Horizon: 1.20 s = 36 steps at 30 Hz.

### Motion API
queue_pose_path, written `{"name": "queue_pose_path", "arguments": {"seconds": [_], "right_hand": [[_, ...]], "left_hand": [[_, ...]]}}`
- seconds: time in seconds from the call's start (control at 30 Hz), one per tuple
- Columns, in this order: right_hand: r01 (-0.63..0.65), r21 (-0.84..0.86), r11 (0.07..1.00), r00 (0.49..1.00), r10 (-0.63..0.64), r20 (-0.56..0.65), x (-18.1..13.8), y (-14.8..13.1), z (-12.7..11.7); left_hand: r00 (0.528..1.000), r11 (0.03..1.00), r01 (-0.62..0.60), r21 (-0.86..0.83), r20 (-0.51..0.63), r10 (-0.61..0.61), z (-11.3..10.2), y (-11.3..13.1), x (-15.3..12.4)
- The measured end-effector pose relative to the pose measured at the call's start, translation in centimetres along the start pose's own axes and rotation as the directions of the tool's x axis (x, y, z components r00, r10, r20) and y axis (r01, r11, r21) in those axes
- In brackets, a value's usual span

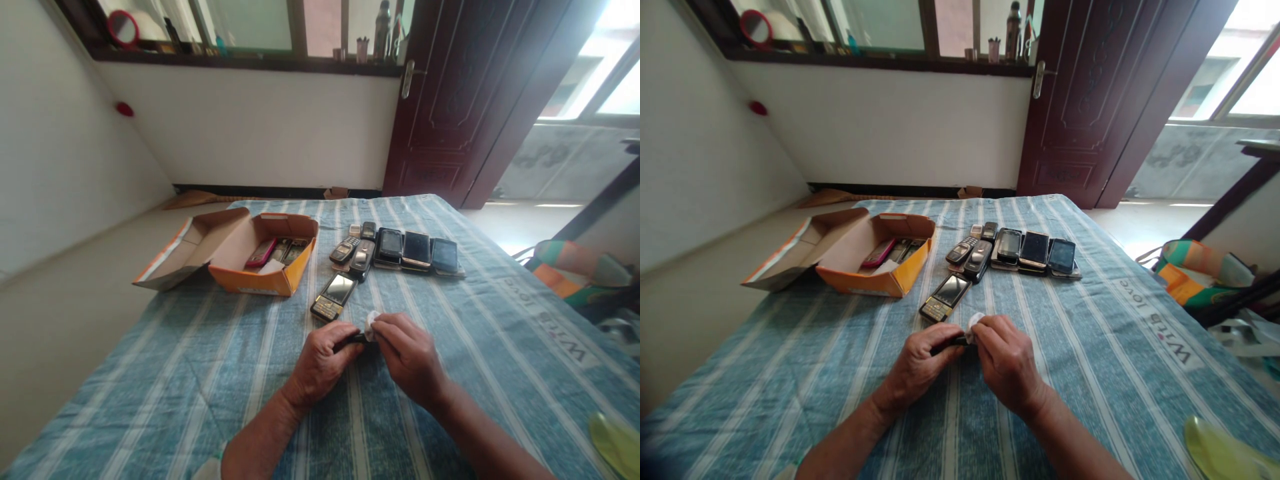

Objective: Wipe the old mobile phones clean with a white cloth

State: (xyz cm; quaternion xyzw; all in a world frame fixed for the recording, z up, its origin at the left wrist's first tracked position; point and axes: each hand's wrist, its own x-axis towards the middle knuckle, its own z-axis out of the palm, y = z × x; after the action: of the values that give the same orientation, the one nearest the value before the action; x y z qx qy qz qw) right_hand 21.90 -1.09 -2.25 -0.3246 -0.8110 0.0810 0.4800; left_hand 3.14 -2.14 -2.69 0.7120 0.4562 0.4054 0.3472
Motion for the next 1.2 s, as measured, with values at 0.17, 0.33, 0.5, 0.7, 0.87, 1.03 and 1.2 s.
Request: {"name": "queue_pose_path", "arguments": {"seconds": [0.17, 0.33, 0.5, 0.7, 0.87, 1.03, 1.2], "right_hand": [[0.091, -0.044, 0.995, 0.996, -0.09, 0.028, 0.5, -1.0, 0.4], [0.164, -0.08, 0.983, 0.984, -0.158, 0.079, 0.9, -1.8, 1.0], [0.151, -0.139, 0.979, 0.984, -0.135, 0.116, 0.8, -1.3, 0.7], [0.058, -0.193, 0.979, 0.993, -0.036, 0.116, 0.7, 0.4, -0.7], [-0.016, -0.275, 0.961, 0.996, 0.04, 0.079, 0.4, 1.8, -1.4], [-0.043, -0.323, 0.945, 0.997, 0.062, 0.05, 0.2, 2.3, -1.4], [0.021, -0.267, 0.963, 0.999, -0.011, 0.036, 0.3, 1.2, -0.4]], "left_hand": [[1.0, 1.0, 0.019, -0.001, 0.022, -0.019, -0.1, 0.5, 0.1], [1.0, 0.999, 0.016, -0.043, 0.022, -0.015, -0.2, 0.5, 0.3], [0.999, 0.999, 0.037, -0.01, 0.012, -0.037, -0.2, 0.6, 0.4], [0.999, 0.998, 0.047, 0.051, -0.03, -0.046, -0.2, 0.1, 0.4], [0.995, 0.996, 0.047, 0.074, -0.086, -0.04, -0.2, 0.1, 0.3], [0.991, 0.994, 0.03, 0.104, -0.132, -0.016, -0.2, 0.0, 0.3], [0.992, 0.993, 0.02, 0.117, -0.129, -0.005, -0.1, -0.2, 0.4]]}}
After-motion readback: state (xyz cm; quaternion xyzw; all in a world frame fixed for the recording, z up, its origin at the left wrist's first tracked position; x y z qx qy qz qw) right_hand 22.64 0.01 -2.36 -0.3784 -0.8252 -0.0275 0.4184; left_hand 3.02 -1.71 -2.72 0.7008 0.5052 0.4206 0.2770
